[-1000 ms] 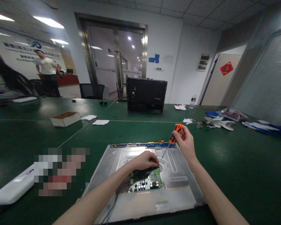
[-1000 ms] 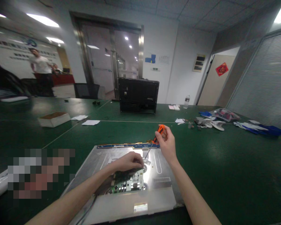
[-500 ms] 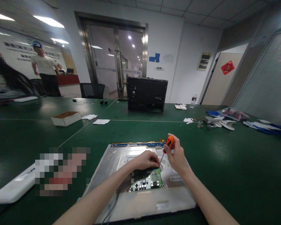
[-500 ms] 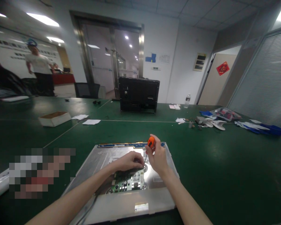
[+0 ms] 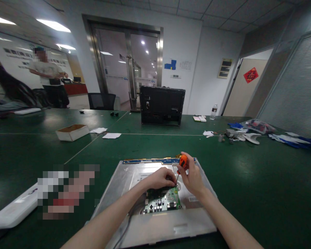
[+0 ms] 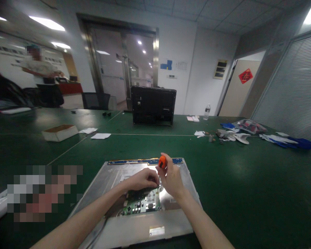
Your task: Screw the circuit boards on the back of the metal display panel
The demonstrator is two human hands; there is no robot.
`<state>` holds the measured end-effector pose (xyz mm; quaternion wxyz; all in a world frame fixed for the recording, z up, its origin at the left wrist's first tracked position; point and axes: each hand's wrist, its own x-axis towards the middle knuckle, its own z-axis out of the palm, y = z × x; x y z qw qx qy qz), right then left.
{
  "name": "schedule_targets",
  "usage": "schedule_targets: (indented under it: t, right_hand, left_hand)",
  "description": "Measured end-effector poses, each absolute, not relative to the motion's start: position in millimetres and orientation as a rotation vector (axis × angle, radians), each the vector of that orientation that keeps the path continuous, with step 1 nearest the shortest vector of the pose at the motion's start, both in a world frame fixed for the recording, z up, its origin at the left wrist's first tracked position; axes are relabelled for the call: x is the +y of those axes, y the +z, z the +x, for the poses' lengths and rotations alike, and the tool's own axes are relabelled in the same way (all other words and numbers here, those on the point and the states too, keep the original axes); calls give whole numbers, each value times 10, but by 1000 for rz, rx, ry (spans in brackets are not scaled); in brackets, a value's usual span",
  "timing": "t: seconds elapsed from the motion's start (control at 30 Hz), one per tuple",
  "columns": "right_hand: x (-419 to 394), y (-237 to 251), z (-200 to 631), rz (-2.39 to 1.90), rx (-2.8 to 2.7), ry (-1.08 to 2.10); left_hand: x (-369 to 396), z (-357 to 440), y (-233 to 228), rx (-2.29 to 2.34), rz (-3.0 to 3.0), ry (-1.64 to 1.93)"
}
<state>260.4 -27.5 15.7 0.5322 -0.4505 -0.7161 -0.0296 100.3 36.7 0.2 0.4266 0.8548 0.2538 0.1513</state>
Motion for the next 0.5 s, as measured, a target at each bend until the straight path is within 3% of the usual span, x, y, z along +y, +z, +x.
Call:
schedule_targets:
  t: [0.5]
  right_hand:
    - [-286,185,2620,-1082,-1706,-114]
  left_hand:
    - [375,1011,-19,633,2100,387]
